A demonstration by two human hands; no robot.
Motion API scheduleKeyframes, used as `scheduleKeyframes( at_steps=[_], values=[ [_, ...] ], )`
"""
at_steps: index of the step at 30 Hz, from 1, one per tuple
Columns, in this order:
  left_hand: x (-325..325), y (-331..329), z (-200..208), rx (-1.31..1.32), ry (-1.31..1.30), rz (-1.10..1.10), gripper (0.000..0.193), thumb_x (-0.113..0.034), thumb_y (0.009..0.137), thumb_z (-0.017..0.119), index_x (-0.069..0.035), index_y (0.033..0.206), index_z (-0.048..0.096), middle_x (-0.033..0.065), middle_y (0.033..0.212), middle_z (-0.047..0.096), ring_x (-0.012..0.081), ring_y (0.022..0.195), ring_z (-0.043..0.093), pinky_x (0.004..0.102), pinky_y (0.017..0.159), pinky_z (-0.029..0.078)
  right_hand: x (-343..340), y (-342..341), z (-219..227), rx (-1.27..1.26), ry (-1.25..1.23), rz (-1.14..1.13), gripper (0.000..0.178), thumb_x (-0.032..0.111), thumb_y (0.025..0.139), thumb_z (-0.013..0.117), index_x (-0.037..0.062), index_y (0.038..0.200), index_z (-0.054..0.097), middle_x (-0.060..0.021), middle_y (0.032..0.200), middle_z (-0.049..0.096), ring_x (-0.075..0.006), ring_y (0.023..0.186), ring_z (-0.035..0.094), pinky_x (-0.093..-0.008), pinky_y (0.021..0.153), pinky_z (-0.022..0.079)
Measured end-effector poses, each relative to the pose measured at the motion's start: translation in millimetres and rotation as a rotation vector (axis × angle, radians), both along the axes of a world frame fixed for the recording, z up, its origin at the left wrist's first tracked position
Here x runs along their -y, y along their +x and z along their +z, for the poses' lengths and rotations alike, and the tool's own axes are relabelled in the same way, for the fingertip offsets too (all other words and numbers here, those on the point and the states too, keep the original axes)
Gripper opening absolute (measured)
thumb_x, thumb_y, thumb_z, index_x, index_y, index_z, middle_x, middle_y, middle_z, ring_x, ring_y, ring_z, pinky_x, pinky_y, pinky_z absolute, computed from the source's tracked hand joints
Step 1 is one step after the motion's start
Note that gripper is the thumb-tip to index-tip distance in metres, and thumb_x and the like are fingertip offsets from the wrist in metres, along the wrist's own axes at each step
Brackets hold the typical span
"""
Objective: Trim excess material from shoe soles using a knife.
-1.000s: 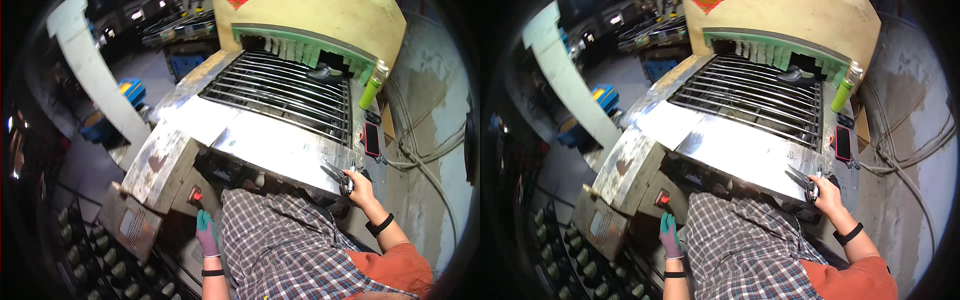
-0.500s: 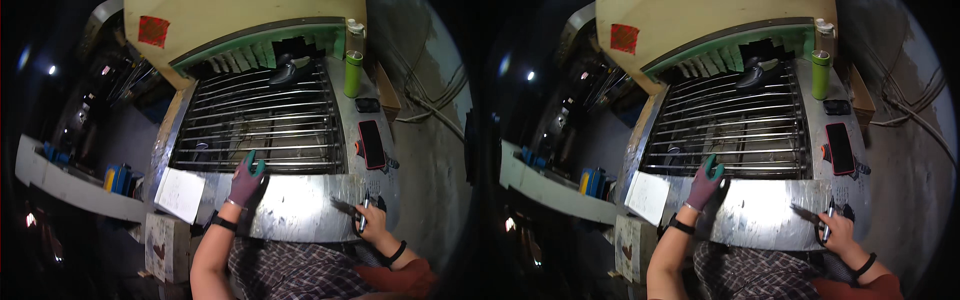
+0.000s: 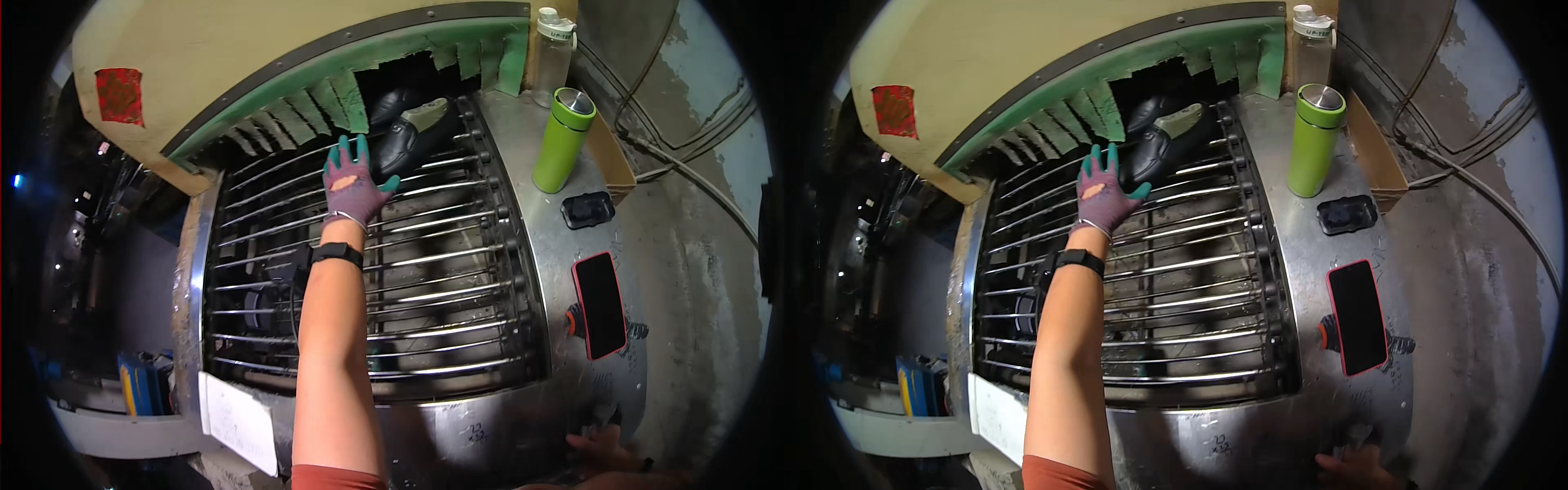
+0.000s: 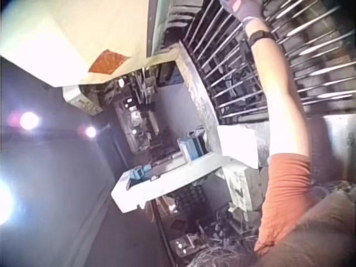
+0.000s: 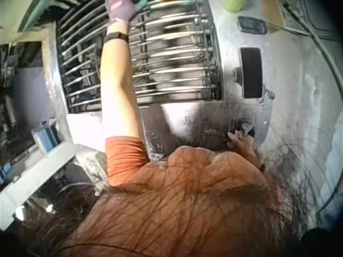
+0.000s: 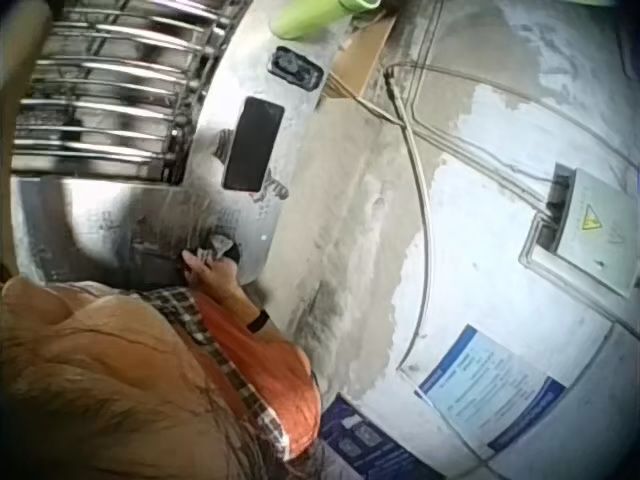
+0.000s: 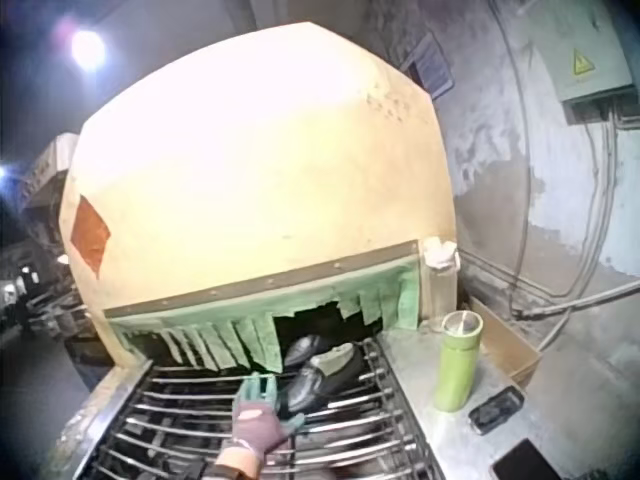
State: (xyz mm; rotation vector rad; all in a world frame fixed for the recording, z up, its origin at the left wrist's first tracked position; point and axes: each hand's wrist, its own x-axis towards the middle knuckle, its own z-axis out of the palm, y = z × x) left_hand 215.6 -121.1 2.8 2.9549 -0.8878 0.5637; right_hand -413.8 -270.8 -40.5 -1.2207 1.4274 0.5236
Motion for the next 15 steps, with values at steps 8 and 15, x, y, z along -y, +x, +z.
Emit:
scheduleKeyframes(
  at_steps=[8, 15],
  values=[
    [3, 0, -24, -0.217, 0.075, 0.105, 0.062, -0.045, 0.077, 0.069, -0.008, 0.122, 0.05, 0.0181, 0.099, 0.062, 0.0361, 0.086, 0.066, 0.0456, 0.077, 0.053, 26, -12, 19, 0.244, 0.299, -0.101, 0.051, 0.013, 0.085, 0.071, 0.0032, 0.127, 0.043, -0.0091, 0.121, 0.055, -0.0209, 0.11, 0.054, -0.0371, 0.09, 0.047],
    [-14, -113, 1, -0.863, -0.469, 0.159, 0.052, -0.048, 0.083, 0.064, 0.002, 0.096, 0.064, 0.0165, 0.075, 0.066, 0.0267, 0.069, 0.067, 0.035, 0.062, 0.052, -1, 43, 38, 1.04, -0.99, 1.1, 0.047, 0.022, 0.063, 0.075, 0.0191, 0.108, 0.062, -0.0065, 0.073, 0.062, -0.0265, 0.054, 0.059, -0.0386, 0.044, 0.043]
  ],
)
